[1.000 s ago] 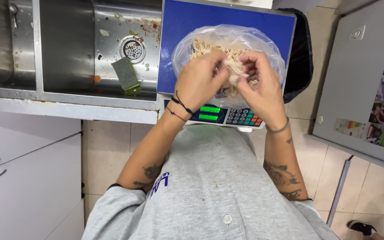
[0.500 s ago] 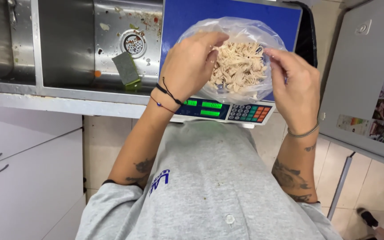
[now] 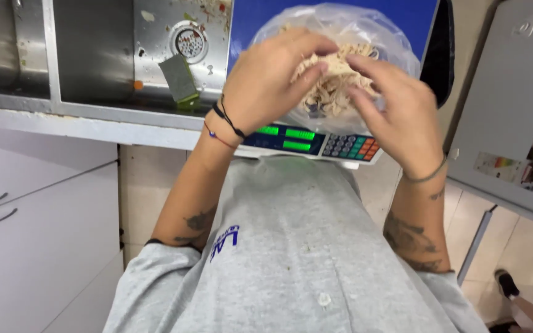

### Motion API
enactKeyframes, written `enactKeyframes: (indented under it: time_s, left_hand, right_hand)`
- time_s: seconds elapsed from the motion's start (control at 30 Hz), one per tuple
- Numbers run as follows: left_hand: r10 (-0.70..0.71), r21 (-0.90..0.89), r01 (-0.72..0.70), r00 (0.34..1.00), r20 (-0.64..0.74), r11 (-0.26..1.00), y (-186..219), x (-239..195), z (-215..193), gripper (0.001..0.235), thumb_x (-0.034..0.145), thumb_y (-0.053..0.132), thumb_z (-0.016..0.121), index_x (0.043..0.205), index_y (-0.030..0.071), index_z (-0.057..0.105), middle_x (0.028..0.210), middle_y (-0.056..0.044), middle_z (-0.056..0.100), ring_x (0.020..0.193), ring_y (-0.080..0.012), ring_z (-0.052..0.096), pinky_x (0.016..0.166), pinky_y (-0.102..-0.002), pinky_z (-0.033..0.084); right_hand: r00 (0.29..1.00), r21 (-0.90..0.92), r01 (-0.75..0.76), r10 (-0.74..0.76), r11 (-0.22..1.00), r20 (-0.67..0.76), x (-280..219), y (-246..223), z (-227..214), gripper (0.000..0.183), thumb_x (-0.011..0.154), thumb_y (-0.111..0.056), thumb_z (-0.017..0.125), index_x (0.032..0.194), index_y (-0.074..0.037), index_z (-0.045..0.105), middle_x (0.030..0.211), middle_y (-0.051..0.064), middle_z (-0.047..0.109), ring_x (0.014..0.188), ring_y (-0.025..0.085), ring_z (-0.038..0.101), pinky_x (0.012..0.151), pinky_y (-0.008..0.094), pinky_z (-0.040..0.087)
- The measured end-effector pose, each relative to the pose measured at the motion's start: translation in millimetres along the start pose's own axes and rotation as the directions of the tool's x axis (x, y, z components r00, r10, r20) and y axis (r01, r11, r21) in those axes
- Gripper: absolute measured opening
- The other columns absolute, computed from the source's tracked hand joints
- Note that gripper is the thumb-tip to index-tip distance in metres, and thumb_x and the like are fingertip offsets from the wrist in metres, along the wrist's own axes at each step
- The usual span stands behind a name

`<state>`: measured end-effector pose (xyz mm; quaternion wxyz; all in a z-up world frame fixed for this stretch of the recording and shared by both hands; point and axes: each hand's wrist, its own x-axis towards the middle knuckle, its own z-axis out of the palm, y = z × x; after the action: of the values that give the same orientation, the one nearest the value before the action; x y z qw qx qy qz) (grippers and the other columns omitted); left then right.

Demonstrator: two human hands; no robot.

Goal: Shredding cooked chicken by hand into a plastic bag on a digital scale for portioning

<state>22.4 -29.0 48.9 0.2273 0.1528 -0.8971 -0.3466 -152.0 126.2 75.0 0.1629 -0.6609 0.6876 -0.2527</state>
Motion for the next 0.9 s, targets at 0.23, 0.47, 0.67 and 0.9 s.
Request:
enactKeyframes:
  time_s: [0.23, 0.47, 0.67, 0.9]
  left_hand:
    - [-0.072, -0.177, 0.065, 0.997, -0.033, 0.982, 7, -11, -6, 0.024, 0.108, 0.023, 0.051, 0.117, 0.006, 0.066, 0.115, -0.008, 0.072, 0.107, -0.0267, 0.069, 0.090, -0.037, 0.052]
    - [-0.110, -0.233, 0.089, 0.991, -0.079, 0.968, 22, -22, -4, 0.019, 0.106, 0.014, 0.055, 0.115, 0.006, 0.069, 0.113, -0.009, 0.073, 0.106, -0.0235, 0.071, 0.092, -0.035, 0.055]
    - [-0.156, -0.222, 0.120, 0.976, -0.149, 0.968, 30, -35, 4, 0.018, 0.103, 0.011, 0.058, 0.115, 0.005, 0.070, 0.111, -0.009, 0.074, 0.103, -0.0227, 0.072, 0.090, -0.034, 0.059]
    - [-0.242, -0.269, 0.186, 0.951, -0.193, 0.945, 38, -45, 1, 0.020, 0.104, 0.014, 0.055, 0.116, 0.007, 0.069, 0.110, -0.006, 0.073, 0.102, -0.0214, 0.072, 0.087, -0.032, 0.056]
  right_hand:
    - [0.984, 0.350, -0.175, 0.177, 0.920, 0.026, 10, -8, -26, 0.026, 0.103, -0.007, 0.062, 0.129, -0.003, 0.067, 0.117, 0.013, 0.073, 0.101, 0.018, 0.072, 0.074, 0.026, 0.062]
    - [0.991, -0.010, 0.114, -0.114, 0.993, -0.075, 83, 82, -53, 0.020, 0.107, -0.003, 0.063, 0.123, 0.003, 0.074, 0.111, 0.015, 0.075, 0.094, 0.026, 0.068, 0.084, 0.037, 0.050]
    - [0.978, -0.300, 0.061, 0.003, 0.952, 0.209, 228, 189, 17, 0.040, 0.093, -0.013, 0.060, 0.132, -0.007, 0.067, 0.126, 0.019, 0.067, 0.107, 0.037, 0.063, 0.085, 0.054, 0.050]
    - [0.819, -0.576, -0.052, 0.365, 0.816, 0.443, 292, 212, 82, 0.069, 0.087, -0.028, 0.075, 0.141, -0.005, 0.041, 0.141, 0.025, 0.037, 0.127, 0.049, 0.038, 0.103, 0.059, 0.041]
